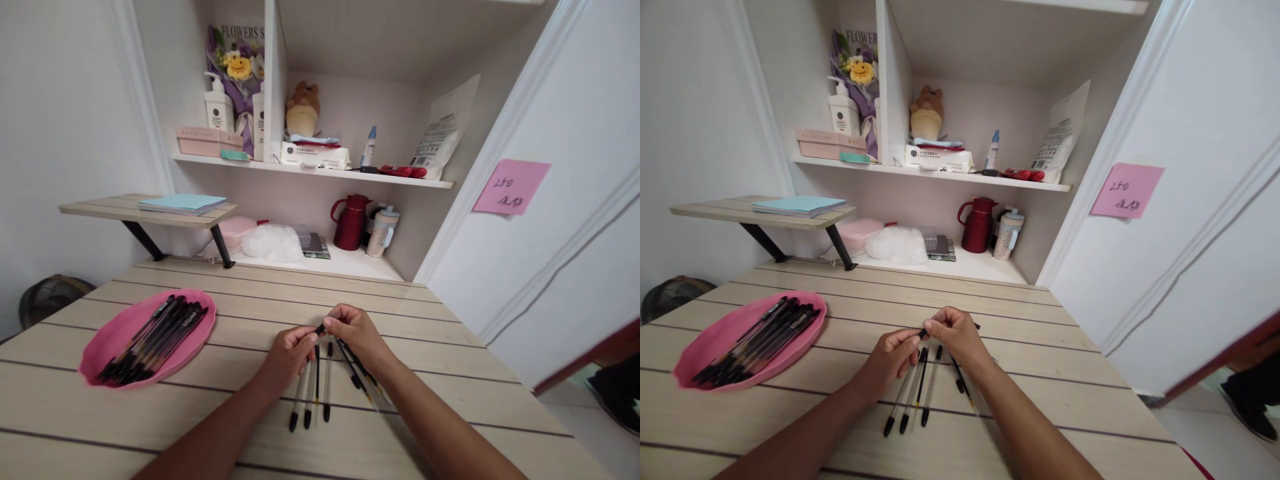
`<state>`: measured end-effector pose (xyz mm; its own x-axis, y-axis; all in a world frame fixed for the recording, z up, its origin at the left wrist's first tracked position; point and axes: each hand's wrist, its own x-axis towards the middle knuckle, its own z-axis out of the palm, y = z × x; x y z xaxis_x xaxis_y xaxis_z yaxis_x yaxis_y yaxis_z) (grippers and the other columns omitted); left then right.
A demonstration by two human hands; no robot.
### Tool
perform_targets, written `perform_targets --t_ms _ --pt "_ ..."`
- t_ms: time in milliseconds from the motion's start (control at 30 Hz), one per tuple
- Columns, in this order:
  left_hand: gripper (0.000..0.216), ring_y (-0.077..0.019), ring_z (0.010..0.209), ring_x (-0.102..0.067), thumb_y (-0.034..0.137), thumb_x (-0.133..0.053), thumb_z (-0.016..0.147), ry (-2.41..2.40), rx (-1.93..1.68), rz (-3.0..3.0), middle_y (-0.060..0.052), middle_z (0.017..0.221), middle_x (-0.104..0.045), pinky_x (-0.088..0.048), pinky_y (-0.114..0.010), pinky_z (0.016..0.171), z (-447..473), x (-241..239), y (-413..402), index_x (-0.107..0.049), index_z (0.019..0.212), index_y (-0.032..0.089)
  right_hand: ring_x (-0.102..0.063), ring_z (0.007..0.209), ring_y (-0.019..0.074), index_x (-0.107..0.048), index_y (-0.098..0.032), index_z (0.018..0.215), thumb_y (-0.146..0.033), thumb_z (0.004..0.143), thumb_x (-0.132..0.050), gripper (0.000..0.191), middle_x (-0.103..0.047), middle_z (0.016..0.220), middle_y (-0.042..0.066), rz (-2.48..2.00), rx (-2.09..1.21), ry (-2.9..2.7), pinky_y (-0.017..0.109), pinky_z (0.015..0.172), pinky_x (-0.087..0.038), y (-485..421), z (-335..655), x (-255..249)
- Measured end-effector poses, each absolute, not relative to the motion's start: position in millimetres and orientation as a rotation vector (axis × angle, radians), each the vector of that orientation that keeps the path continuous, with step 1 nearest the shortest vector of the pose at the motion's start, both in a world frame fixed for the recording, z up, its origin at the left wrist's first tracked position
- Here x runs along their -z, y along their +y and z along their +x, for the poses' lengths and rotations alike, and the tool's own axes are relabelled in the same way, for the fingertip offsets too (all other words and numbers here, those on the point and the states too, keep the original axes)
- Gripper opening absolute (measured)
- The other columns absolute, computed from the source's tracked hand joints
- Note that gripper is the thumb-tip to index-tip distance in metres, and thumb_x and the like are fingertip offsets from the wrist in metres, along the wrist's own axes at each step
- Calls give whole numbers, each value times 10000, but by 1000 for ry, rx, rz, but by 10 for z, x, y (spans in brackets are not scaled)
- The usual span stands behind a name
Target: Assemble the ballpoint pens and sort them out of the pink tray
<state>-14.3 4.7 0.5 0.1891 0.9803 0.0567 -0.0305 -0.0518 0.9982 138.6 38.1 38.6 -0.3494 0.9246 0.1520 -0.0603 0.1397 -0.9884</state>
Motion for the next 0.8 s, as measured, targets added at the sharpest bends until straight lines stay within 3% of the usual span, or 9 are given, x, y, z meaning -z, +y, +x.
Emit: perform_targets --t_ms 133,300,433,600,800 --pt "353 -36 351 -318 386 -493 738 1030 -1119 1288 33 518 -500 -211 -181 360 -142 -9 52 -608 937 118 -561 623 125 -620 -154 805 -341 631 -657 258 -636 667 13 -832 -1454 -1490 248 616 -394 385 1391 -380" --pt "346 -38 346 -315 388 -504 727 1050 -1109 1281 33 508 -497 -209 -183 355 -137 -34 46 -610 909 113 -535 559 114 -573 -159 635 -337 586 -687 218 -604 580 -7 -851 -1397 -1457 247 585 -395 380 1367 -359" --pt "340 -39 348 -318 392 -498 731 1034 -1097 1274 31 508 -494 -207 -183 356 -130 -57 28 -610 892 114 -551 613 119 -615 -164 807 -347 627 -657 260 -629 696 13 -804 -1459 -1457 258 631 -406 374 1368 -341" --pt "327 -35 348 -313 408 -495 730 1042 -1070 1267 34 516 -499 -199 -182 355 -127 -57 17 -609 836 120 -529 552 112 -590 -150 635 -338 620 -669 204 -603 570 3 -846 -1390 -1479 251 604 -395 391 1367 -313" --pt "301 -29 353 -323 404 -473 748 998 -1075 1251 41 527 -490 -207 -178 363 -135 -51 21 -582 803 129 -559 630 121 -623 -157 832 -319 671 -632 229 -635 662 19 -773 -1503 -1446 258 659 -404 391 1388 -306"
